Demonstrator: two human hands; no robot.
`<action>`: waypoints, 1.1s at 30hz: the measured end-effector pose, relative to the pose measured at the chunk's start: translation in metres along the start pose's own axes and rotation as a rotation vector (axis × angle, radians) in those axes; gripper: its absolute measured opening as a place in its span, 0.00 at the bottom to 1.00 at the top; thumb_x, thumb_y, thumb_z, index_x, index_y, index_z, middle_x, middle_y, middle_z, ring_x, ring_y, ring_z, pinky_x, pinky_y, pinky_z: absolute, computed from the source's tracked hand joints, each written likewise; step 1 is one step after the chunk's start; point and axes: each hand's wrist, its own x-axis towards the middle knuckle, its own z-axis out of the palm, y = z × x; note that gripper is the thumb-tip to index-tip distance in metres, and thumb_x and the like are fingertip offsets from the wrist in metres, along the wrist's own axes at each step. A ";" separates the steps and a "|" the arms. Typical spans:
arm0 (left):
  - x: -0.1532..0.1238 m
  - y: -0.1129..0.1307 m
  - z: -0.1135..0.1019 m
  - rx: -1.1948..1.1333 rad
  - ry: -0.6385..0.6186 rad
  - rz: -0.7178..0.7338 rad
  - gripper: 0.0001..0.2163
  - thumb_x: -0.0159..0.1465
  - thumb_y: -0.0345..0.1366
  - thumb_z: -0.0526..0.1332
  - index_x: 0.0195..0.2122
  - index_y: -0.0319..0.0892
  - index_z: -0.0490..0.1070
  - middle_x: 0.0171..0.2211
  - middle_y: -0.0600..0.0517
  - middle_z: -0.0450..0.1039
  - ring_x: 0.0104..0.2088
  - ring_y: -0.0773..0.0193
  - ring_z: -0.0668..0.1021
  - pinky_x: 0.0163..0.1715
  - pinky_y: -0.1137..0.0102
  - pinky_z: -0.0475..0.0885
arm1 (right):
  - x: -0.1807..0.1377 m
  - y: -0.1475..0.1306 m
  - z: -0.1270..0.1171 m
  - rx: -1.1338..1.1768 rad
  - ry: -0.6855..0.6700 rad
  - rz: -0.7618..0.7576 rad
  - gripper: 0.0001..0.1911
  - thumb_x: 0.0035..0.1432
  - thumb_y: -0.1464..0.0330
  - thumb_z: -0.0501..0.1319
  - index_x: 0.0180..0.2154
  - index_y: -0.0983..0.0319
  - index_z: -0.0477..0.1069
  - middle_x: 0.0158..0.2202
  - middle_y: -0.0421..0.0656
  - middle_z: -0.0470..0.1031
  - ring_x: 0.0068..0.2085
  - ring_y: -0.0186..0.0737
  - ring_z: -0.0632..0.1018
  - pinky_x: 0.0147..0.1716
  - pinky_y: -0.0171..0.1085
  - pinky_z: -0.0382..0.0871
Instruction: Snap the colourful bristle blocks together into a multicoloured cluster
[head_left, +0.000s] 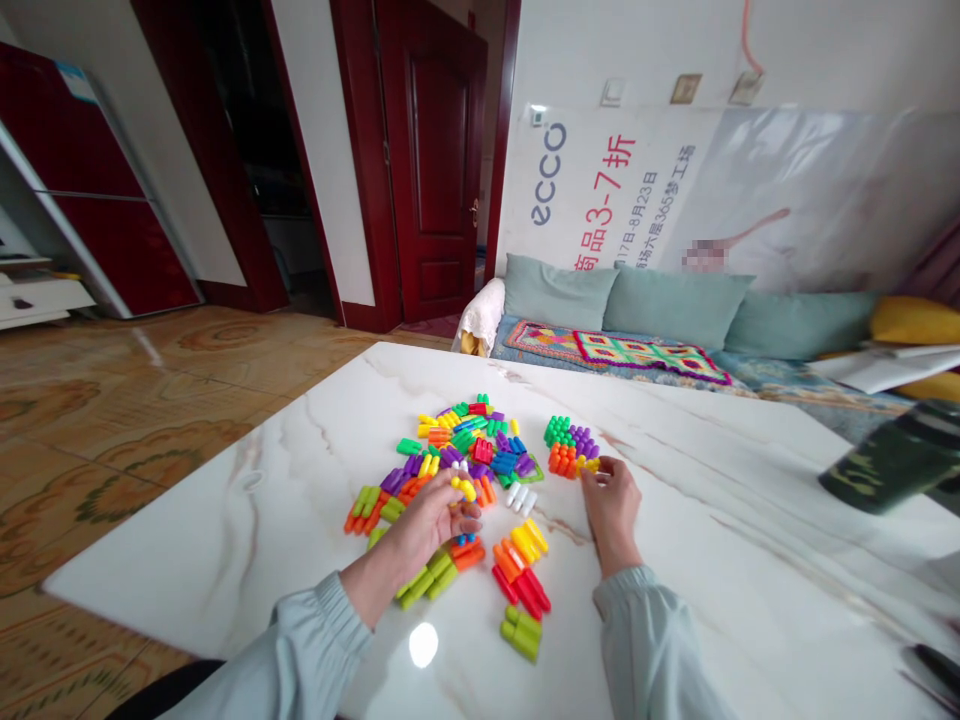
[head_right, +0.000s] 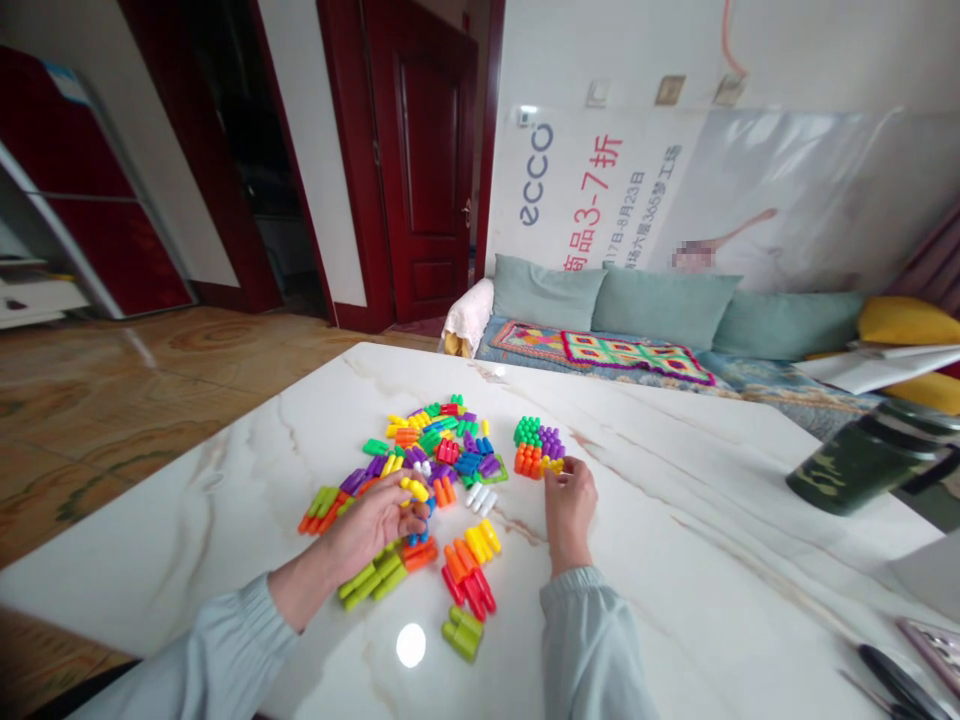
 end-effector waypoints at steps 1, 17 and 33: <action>0.001 -0.001 0.000 0.004 0.000 0.001 0.09 0.53 0.29 0.63 0.35 0.40 0.66 0.30 0.53 0.73 0.27 0.67 0.78 0.29 0.71 0.76 | 0.001 0.000 0.001 0.002 -0.004 0.003 0.22 0.47 0.58 0.59 0.40 0.65 0.72 0.37 0.53 0.79 0.31 0.44 0.77 0.34 0.41 0.70; 0.000 -0.011 -0.001 0.178 0.006 0.073 0.23 0.50 0.42 0.74 0.40 0.41 0.65 0.32 0.52 0.76 0.29 0.65 0.80 0.31 0.71 0.77 | -0.004 -0.010 -0.004 0.113 0.069 0.021 0.21 0.49 0.59 0.59 0.42 0.64 0.72 0.43 0.53 0.77 0.33 0.42 0.78 0.33 0.40 0.72; 0.004 -0.014 -0.005 0.294 -0.002 0.139 0.25 0.54 0.49 0.71 0.46 0.38 0.68 0.33 0.50 0.78 0.32 0.63 0.81 0.33 0.70 0.77 | -0.092 -0.103 -0.011 0.779 -0.841 -0.200 0.28 0.47 0.56 0.73 0.50 0.57 0.75 0.38 0.41 0.73 0.30 0.34 0.71 0.30 0.34 0.67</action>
